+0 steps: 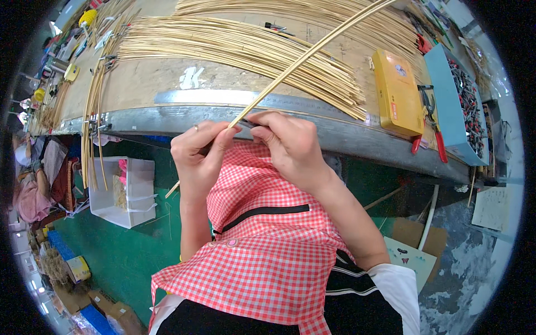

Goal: The person repeatedly picks up thin bamboo sticks from a pile on a workbench and joins them together using small metal clips. The person handles the sticks one at a time, aligning them and securing them with the clips, then placing the assembled pairs back onto the table.

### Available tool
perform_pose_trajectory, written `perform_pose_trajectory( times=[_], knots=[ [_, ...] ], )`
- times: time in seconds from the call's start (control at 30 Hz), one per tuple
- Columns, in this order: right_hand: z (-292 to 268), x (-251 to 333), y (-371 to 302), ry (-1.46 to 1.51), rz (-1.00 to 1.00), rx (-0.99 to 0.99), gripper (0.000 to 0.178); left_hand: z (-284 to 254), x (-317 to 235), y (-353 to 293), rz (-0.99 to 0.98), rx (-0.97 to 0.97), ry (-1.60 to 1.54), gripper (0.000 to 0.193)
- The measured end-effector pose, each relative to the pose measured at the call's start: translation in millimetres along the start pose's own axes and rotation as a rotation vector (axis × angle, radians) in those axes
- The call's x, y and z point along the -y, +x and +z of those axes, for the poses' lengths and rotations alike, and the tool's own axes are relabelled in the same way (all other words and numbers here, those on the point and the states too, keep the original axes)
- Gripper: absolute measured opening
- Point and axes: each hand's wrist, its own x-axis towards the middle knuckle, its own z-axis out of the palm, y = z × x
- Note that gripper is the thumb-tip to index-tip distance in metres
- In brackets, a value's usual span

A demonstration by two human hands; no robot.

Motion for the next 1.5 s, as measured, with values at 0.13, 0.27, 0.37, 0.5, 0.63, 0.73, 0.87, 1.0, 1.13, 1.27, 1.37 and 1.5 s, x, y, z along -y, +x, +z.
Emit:
perform_pose_trajectory(
  times=[0.13,0.27,0.37,0.5,0.63,0.73,0.87,1.0,1.13,1.27,1.37,1.5],
  knots=[
    [1.4,-2.7,-1.6,-0.030,-0.026,-0.011,0.016,0.2,-0.3,0.0,-0.027,0.015,0.001,0.007],
    [0.8,0.1,-0.5,-0.042,-0.037,-0.008,0.016,1.2,-2.1,0.6,-0.017,0.009,-0.011,0.007],
    [0.5,0.8,-0.4,-0.052,-0.039,-0.005,0.015,3.1,-1.6,0.1,-0.011,0.007,-0.033,0.007],
    [-2.1,2.8,2.0,-0.054,-0.022,0.038,0.015,1.6,-0.9,0.5,-0.045,0.033,-0.059,0.008],
    [-9.8,-0.9,13.2,0.056,-0.050,-0.057,0.018,-6.3,6.7,2.5,-0.104,0.142,-0.112,0.010],
    [-26.7,-6.1,11.9,0.596,0.253,-0.128,0.018,-13.9,17.8,1.8,-0.194,0.316,-0.187,0.010],
    [-18.7,-1.3,6.4,0.606,0.314,-0.079,0.010,-12.7,16.0,3.6,-0.079,0.181,-0.242,0.024],
    [15.3,-0.8,-5.9,0.580,0.308,0.068,0.009,-19.7,-11.2,8.3,0.134,0.171,0.036,0.032],
    [36.2,-2.0,-14.0,0.437,0.177,0.075,0.013,-13.2,-21.4,4.6,0.196,0.110,0.040,0.025],
    [17.8,-3.2,-3.2,0.187,0.168,0.241,0.018,-9.9,-14.1,4.0,0.226,0.085,0.074,0.018],
    [-11.8,6.3,5.5,0.114,0.214,0.216,0.018,-8.2,-15.6,2.7,0.190,0.077,0.090,0.016],
    [-26.6,30.6,7.0,0.497,0.362,-0.084,0.014,-5.4,-9.3,3.3,0.256,0.101,0.165,0.013]
  ],
)
